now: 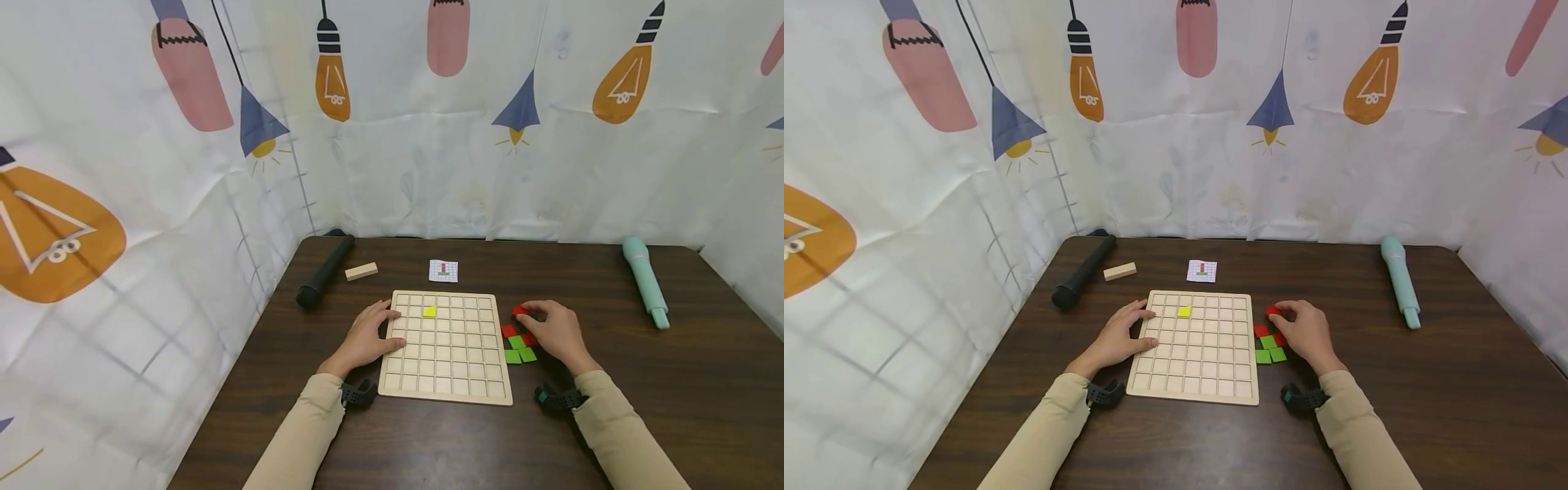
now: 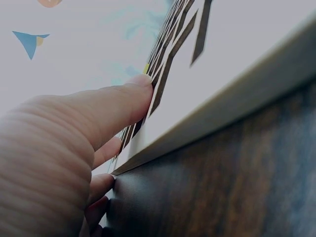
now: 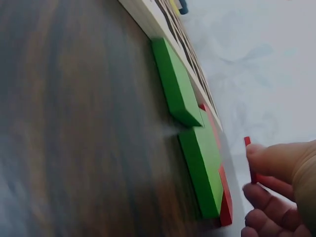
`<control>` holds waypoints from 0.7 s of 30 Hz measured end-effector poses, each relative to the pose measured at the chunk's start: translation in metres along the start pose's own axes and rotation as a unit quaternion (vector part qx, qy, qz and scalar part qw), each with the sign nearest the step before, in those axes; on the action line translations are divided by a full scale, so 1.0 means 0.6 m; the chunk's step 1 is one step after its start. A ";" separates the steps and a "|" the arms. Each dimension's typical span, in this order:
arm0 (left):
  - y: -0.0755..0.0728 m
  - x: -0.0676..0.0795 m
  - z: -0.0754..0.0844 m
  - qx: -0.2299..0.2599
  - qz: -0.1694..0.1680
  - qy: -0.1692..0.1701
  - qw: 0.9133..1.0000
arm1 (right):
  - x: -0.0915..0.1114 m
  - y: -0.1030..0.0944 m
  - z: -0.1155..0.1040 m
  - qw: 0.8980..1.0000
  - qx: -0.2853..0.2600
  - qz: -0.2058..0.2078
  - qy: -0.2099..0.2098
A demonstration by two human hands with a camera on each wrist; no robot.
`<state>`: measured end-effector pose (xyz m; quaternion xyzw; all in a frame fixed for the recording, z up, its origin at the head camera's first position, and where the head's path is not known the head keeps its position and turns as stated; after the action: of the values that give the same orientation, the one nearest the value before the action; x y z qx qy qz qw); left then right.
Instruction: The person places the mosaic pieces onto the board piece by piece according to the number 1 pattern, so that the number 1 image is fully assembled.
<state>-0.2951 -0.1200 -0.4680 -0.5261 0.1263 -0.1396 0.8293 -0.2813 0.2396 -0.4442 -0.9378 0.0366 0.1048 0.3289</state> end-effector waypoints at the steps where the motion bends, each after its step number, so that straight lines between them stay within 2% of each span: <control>1: 0.000 0.000 0.000 -0.002 0.000 0.000 1.000 | 0.000 0.002 -0.004 1.000 -0.004 -0.001 -0.001; 11: -0.002 0.001 0.003 0.000 -0.003 -0.002 1.000 | -0.001 0.042 -0.049 0.999 -0.018 -0.027 -0.023; 21: -0.003 0.002 0.003 0.011 -0.002 -0.001 1.000 | -0.029 0.087 -0.096 0.996 -0.017 -0.073 -0.049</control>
<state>-0.2936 -0.1197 -0.4657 -0.5171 0.1233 -0.1422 0.8350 -0.2954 0.1627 -0.4283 -0.9372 -0.0498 0.1274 0.3208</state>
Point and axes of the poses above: each hand's wrist, its own x-axis away from the middle knuckle, its own y-axis out of the palm, z = x × y, the point moved 6 cm from there along -x, towards the middle knuckle, and after that the axes turned 14 degrees about -x, right-handed, at the moved point
